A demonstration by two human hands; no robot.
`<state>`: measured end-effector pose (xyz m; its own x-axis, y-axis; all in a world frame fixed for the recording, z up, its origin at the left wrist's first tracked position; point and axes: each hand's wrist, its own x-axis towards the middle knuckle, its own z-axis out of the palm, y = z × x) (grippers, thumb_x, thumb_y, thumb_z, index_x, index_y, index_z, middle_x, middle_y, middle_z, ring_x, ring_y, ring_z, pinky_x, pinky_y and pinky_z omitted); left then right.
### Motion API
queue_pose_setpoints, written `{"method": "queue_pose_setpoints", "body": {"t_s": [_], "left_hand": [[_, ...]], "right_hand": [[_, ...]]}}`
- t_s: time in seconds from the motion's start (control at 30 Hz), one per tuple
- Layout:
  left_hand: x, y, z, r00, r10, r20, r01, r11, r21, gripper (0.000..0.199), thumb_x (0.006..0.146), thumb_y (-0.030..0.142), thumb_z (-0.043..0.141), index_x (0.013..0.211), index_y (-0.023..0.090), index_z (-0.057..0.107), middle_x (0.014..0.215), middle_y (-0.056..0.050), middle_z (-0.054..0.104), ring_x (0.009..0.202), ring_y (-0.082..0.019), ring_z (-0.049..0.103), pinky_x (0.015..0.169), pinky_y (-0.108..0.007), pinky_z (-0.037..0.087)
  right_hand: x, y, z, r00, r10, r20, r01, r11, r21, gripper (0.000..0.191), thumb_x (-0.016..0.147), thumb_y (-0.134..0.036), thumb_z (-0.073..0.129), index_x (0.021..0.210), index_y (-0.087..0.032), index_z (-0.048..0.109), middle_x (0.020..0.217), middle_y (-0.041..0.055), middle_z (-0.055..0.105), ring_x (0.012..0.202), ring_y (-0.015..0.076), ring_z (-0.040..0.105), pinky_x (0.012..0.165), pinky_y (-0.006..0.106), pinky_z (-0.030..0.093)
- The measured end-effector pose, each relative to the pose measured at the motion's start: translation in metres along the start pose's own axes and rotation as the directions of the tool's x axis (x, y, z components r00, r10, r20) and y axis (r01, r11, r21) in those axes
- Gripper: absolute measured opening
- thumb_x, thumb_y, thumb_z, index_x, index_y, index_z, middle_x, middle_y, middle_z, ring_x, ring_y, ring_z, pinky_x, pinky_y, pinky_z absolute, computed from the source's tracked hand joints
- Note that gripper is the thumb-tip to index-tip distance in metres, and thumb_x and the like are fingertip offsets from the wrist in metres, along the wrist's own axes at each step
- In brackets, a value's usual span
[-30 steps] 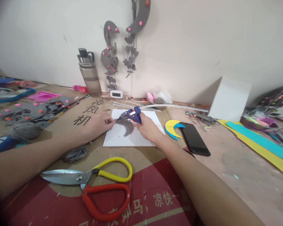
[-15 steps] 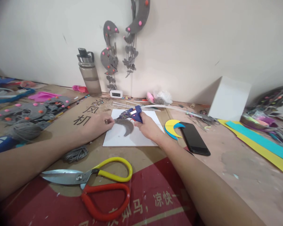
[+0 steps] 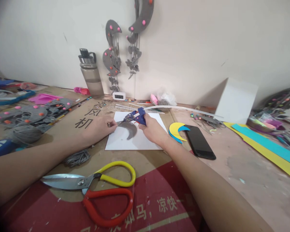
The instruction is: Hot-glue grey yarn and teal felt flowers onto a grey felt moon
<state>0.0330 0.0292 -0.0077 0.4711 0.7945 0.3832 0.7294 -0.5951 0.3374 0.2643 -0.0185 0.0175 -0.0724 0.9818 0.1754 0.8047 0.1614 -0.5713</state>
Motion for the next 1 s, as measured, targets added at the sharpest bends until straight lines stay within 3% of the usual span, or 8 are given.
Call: {"method": "queue_pose_setpoints", "body": {"t_s": [0.2, 0.5, 0.8, 1.0], "left_hand": [[-0.0001, 0.0017, -0.0016, 1.0, 0.001, 0.007, -0.001, 1.0, -0.011, 0.02, 0.076, 0.023, 0.05, 0.071, 0.018, 0.069, 0.078, -0.003, 0.067, 0.075, -0.016, 0.058, 0.07, -0.027, 0.043], [0.0008, 0.0009, -0.0006, 1.0, 0.0, 0.008, 0.0, 1.0, -0.001, 0.02, 0.076, 0.023, 0.05, 0.071, 0.018, 0.069, 0.078, -0.003, 0.067, 0.075, -0.016, 0.058, 0.069, -0.027, 0.043], [-0.0001, 0.0014, -0.0011, 1.0, -0.006, 0.007, 0.006, 1.0, -0.008, 0.02, 0.076, 0.023, 0.05, 0.071, 0.018, 0.068, 0.077, -0.004, 0.067, 0.074, -0.016, 0.058, 0.068, -0.027, 0.042], [0.0006, 0.0008, -0.0007, 1.0, 0.001, 0.009, -0.001, 1.0, -0.008, 0.02, 0.076, 0.024, 0.05, 0.071, 0.017, 0.068, 0.078, -0.004, 0.067, 0.075, -0.016, 0.058, 0.07, -0.027, 0.043]], "right_hand": [[-0.001, -0.0024, 0.0006, 1.0, 0.013, 0.001, -0.013, 0.997, 0.073, 0.019, 0.08, -0.026, 0.053, 0.098, -0.019, 0.052, 0.077, 0.0028, 0.06, 0.071, 0.0176, 0.055, 0.068, 0.028, 0.04], [-0.0005, -0.003, 0.0042, 1.0, 0.028, 0.006, -0.028, 0.998, 0.051, 0.018, 0.079, -0.024, 0.054, 0.096, -0.019, 0.052, 0.088, 0.0055, 0.062, 0.072, 0.0175, 0.056, 0.067, 0.028, 0.04], [-0.0005, -0.003, 0.003, 0.999, 0.048, -0.015, -0.046, 0.996, 0.08, 0.018, 0.08, -0.025, 0.054, 0.096, -0.018, 0.053, 0.08, 0.0041, 0.062, 0.071, 0.0175, 0.056, 0.066, 0.027, 0.041], [-0.0007, -0.0033, 0.0044, 1.0, 0.019, 0.013, -0.02, 0.999, 0.047, 0.024, 0.08, -0.025, 0.055, 0.102, -0.018, 0.053, 0.091, 0.0062, 0.064, 0.074, 0.0176, 0.057, 0.067, 0.027, 0.041]]}}
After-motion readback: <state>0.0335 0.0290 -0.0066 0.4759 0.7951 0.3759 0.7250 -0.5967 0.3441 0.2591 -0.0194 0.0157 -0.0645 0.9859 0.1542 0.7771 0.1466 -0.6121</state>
